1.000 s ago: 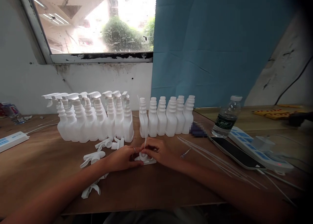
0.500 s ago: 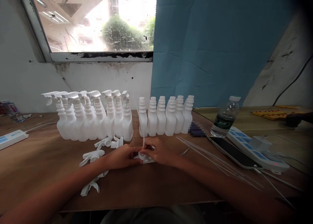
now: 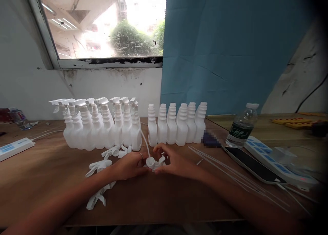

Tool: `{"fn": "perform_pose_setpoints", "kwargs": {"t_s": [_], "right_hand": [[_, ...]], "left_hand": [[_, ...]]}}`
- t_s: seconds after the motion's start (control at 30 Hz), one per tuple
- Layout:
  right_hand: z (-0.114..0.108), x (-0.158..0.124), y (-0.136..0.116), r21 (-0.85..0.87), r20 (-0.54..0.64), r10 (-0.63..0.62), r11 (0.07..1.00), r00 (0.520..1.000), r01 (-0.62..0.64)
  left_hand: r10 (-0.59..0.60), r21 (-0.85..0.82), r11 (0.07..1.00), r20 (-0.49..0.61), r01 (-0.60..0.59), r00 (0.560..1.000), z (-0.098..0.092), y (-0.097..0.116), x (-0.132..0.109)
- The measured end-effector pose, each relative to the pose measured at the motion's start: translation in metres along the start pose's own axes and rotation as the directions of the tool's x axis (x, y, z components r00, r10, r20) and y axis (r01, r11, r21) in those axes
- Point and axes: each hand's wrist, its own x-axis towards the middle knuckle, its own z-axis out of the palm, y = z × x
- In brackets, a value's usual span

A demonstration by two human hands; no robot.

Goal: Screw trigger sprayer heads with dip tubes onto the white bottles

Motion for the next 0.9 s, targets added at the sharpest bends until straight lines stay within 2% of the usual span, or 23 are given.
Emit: {"fn": "perform_pose_setpoints", "kwargs": {"t_s": [0.07, 0.13, 0.27, 0.33, 0.4, 0.43, 0.47, 0.5, 0.6, 0.67, 0.77, 0.9], "right_hand": [[-0.004, -0.008, 0.000, 0.004, -0.025, 0.060, 0.998, 0.998, -0.060], [-0.009, -0.016, -0.002, 0.061, -0.078, 0.071, 0.996, 0.994, -0.067], [-0.021, -0.036, -0.003, 0.188, -0.288, 0.058, 0.982, 0.956, -0.003], [-0.030, -0.048, 0.000, 0.198, -0.479, 0.093, 0.980, 0.873, 0.004], [-0.040, -0.060, 0.005, 0.228, -0.679, 0.138, 0.973, 0.721, 0.028], [-0.044, -0.065, 0.007, 0.266, -0.738, 0.170, 0.963, 0.654, 0.050], [-0.049, -0.070, 0.010, 0.310, -0.770, 0.204, 0.948, 0.605, 0.076], [-0.054, -0.075, 0.011, 0.356, -0.782, 0.235, 0.929, 0.577, 0.105], [-0.067, -0.087, 0.015, 0.428, -0.788, 0.275, 0.888, 0.551, 0.169], [-0.074, -0.094, 0.017, 0.419, -0.806, 0.267, 0.887, 0.529, 0.191], [-0.082, -0.100, 0.020, 0.414, -0.825, 0.303, 0.899, 0.477, 0.144], [-0.086, -0.107, 0.018, 0.442, -0.842, 0.372, 0.891, 0.390, 0.105]], "left_hand": [[-0.024, -0.057, 0.998, -0.032, 0.022, 0.999, -0.001, 0.007, 0.003], [-0.010, -0.051, 0.999, -0.023, 0.008, 1.000, -0.007, 0.019, 0.008], [0.167, 0.054, 0.985, -0.007, -0.166, 0.986, -0.032, 0.041, 0.028], [0.228, 0.062, 0.973, -0.086, -0.223, 0.970, -0.049, 0.045, 0.045], [0.257, 0.101, 0.966, -0.235, -0.239, 0.937, -0.063, 0.044, 0.064], [0.255, 0.131, 0.966, -0.311, -0.224, 0.916, -0.068, 0.042, 0.074], [0.246, 0.158, 0.967, -0.389, -0.199, 0.888, -0.072, 0.040, 0.083], [0.219, 0.165, 0.973, -0.456, -0.160, 0.863, -0.074, 0.037, 0.093], [0.040, 0.043, 0.999, -0.590, -0.018, 0.806, -0.074, 0.031, 0.120], [-0.088, -0.071, 0.996, -0.614, 0.056, 0.784, -0.071, 0.027, 0.135], [-0.192, -0.163, 0.980, -0.599, 0.117, 0.778, -0.068, 0.019, 0.148], [-0.186, -0.166, 0.980, -0.597, 0.106, 0.781, -0.064, 0.016, 0.144]]}}
